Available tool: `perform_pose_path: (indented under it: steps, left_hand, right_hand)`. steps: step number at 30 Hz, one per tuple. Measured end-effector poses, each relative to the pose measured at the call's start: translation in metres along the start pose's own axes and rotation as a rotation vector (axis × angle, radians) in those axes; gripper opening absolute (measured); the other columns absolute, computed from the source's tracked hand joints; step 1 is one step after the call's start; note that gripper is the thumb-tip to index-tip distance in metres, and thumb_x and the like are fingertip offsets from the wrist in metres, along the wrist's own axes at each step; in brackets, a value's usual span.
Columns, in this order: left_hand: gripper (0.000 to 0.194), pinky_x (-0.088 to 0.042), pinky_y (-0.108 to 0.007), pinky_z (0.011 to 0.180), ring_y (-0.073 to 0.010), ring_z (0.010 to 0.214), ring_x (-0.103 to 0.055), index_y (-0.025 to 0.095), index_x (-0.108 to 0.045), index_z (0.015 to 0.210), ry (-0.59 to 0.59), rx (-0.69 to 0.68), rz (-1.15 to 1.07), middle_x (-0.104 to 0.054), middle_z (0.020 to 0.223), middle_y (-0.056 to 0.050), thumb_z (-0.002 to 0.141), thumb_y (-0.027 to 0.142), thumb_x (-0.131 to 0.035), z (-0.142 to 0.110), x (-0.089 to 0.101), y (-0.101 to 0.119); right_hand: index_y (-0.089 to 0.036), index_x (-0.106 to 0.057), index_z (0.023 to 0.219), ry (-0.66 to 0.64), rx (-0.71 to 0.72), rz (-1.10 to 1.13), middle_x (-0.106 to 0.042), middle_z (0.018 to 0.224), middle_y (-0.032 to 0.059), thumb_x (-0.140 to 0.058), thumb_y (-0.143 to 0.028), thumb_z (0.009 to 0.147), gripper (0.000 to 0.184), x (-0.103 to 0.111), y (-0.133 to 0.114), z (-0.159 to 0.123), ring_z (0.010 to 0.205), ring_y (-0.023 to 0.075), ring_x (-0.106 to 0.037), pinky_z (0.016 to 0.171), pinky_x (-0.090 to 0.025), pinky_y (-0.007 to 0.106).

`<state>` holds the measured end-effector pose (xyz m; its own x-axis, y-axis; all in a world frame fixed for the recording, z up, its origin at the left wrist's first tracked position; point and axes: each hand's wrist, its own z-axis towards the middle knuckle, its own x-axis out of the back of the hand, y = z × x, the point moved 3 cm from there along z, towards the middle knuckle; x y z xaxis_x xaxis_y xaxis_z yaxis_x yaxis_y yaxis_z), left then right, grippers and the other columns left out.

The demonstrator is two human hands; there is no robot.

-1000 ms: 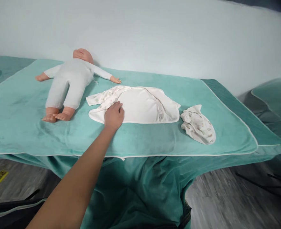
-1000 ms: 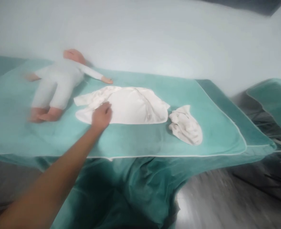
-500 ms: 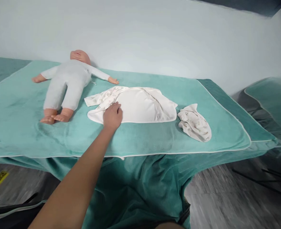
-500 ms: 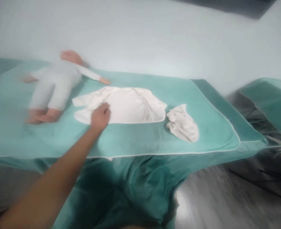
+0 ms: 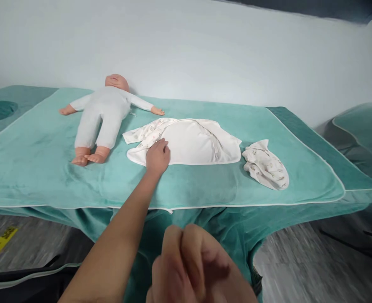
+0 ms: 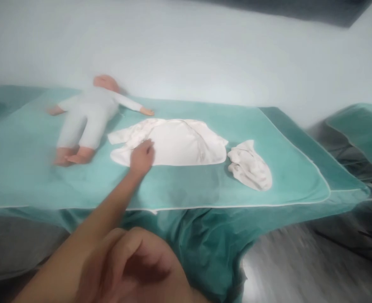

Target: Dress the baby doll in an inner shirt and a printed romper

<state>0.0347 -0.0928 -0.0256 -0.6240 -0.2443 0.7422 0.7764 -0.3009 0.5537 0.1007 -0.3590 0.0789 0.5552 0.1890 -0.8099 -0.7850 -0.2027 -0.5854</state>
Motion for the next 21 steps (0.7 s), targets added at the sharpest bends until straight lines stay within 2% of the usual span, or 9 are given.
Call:
perform_pose_path:
  steps: [4,6,12,16,21]
  left_hand:
    - [0.036,-0.039,-0.038,0.115,-0.0221,0.13,-0.056,0.015,-0.07,0.118,0.003,-0.011,0.001,-0.064,0.135,-0.009,0.091,0.018,-0.045,-0.001,0.0,0.0]
    - [0.036,-0.039,-0.037,0.115,-0.0221,0.13,-0.056,0.014,-0.069,0.118,0.004,-0.012,0.0,-0.064,0.135,-0.01,0.092,0.017,-0.046,-0.001,0.0,0.0]
    - [0.035,-0.04,-0.038,0.115,-0.022,0.129,-0.056,0.015,-0.07,0.117,0.006,-0.003,-0.009,-0.064,0.135,-0.009,0.091,0.017,-0.046,-0.002,0.0,0.0]
    - [0.035,-0.041,-0.041,0.114,-0.023,0.129,-0.056,0.017,-0.07,0.116,0.013,0.004,-0.021,-0.064,0.135,-0.008,0.091,0.017,-0.046,-0.002,0.0,-0.001]
    - [0.034,-0.042,-0.042,0.114,-0.0235,0.127,-0.058,0.017,-0.071,0.114,0.025,-0.017,-0.049,-0.065,0.133,-0.009,0.09,0.017,-0.048,-0.003,0.0,-0.002]
  right_hand:
    - [-0.025,-0.072,0.082,-0.044,-0.01,0.233,-0.056,0.073,-0.0017,-0.069,-0.036,0.087,0.013,-0.003,0.004,0.018,0.045,0.0035,-0.041,0.048,-0.04,0.021]
    - [-0.024,-0.075,0.083,-0.024,-0.013,0.25,-0.059,0.072,-0.001,-0.07,-0.031,0.087,0.01,-0.003,0.006,0.021,0.047,0.0028,-0.043,0.049,-0.038,0.02]
    - [-0.023,-0.08,0.077,0.138,-0.015,0.102,-0.065,0.069,0.0009,-0.077,-0.032,0.08,0.01,0.001,0.007,0.021,0.049,0.0035,-0.046,0.049,-0.033,0.02]
    - [-0.026,-0.081,0.076,0.192,-0.018,0.032,-0.068,0.069,0.0016,-0.08,-0.035,0.076,0.01,0.004,0.006,0.02,0.05,0.0056,-0.048,0.046,-0.032,0.02]
    - [-0.026,-0.081,0.081,0.19,0.002,-0.041,-0.071,0.072,0.0016,-0.078,-0.032,0.08,0.006,0.013,0.008,0.017,0.056,0.0081,-0.054,0.053,-0.04,0.022]
